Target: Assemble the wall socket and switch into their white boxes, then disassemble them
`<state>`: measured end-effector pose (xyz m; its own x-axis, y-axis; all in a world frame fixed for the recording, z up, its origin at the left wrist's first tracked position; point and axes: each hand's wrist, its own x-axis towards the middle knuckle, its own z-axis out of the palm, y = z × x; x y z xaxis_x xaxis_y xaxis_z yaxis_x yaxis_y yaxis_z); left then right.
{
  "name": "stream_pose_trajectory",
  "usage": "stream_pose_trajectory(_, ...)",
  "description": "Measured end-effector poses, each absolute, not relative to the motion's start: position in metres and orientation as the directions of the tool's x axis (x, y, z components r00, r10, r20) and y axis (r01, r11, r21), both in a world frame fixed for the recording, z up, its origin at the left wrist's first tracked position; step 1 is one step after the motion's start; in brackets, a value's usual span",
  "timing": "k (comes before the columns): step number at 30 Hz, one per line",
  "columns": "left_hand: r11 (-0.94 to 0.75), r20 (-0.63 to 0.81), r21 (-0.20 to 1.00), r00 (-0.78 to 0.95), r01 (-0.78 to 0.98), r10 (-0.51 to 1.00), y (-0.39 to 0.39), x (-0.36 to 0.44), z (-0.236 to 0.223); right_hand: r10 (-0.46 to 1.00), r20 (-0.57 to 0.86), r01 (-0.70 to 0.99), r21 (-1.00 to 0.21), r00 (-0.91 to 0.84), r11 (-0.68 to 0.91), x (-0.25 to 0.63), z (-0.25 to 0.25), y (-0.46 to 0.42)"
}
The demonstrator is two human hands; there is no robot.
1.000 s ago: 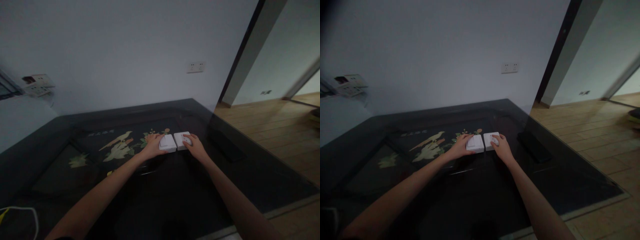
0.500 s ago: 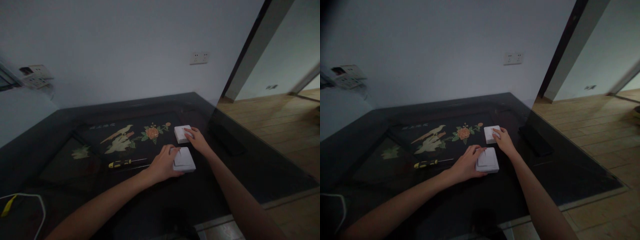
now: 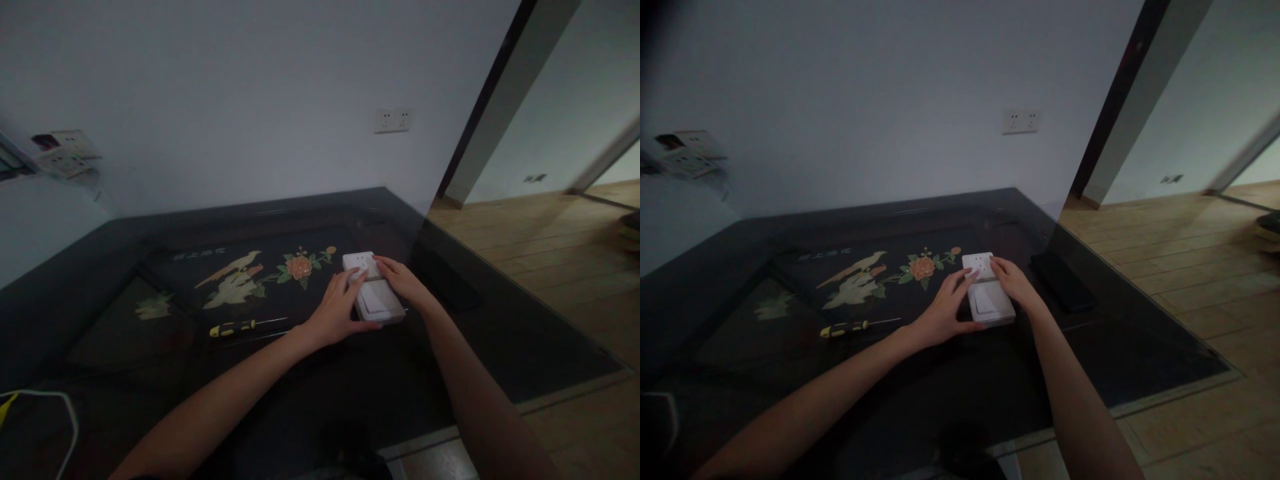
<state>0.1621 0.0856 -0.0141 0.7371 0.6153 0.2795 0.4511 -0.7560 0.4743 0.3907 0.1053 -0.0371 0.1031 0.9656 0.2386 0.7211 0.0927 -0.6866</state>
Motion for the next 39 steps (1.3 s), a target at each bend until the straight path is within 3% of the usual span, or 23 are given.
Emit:
stream_pose_trajectory(4,-0.685,0.253,0.469,0.659,0.557,0.709,0.1,0.074,0.001,0.971,0.211,0.818,-0.574,0.11,0.032,0.376,-0.029,0.091)
stream_pose_trajectory(10,-0.564,0.063,0.403,0.593,0.721,0.803,0.107,-0.051,-0.012,0.994,0.105,0.919,-0.394,0.036,0.009,0.325,-0.017,0.053)
stream_pose_trajectory(14,-0.511,0.024,0.381,0.544,0.771,0.839,0.102,-0.068,-0.02,0.999,0.041,0.959,-0.282,0.035,-0.022,0.31,-0.009,0.043)
stream_pose_trajectory(19,-0.48,-0.011,0.439,0.538,0.76,0.843,0.106,-0.027,-0.014,0.998,0.015,0.976,-0.212,0.058,-0.054,0.312,-0.004,0.045)
stream_pose_trajectory(27,-0.422,-0.012,0.582,0.526,0.695,0.85,0.135,0.098,-0.012,0.999,0.021,0.955,-0.297,0.033,-0.025,0.34,-0.016,0.059)
stream_pose_trajectory(31,-0.416,-0.063,0.584,0.55,0.697,0.833,0.141,0.138,-0.015,1.0,-0.011,0.929,-0.37,0.007,-0.01,0.369,-0.011,0.064)
stream_pose_trajectory(39,-0.427,-0.084,0.523,0.543,0.738,0.836,0.14,0.163,-0.023,0.967,-0.11,0.85,-0.507,-0.229,0.143,0.386,0.011,0.059)
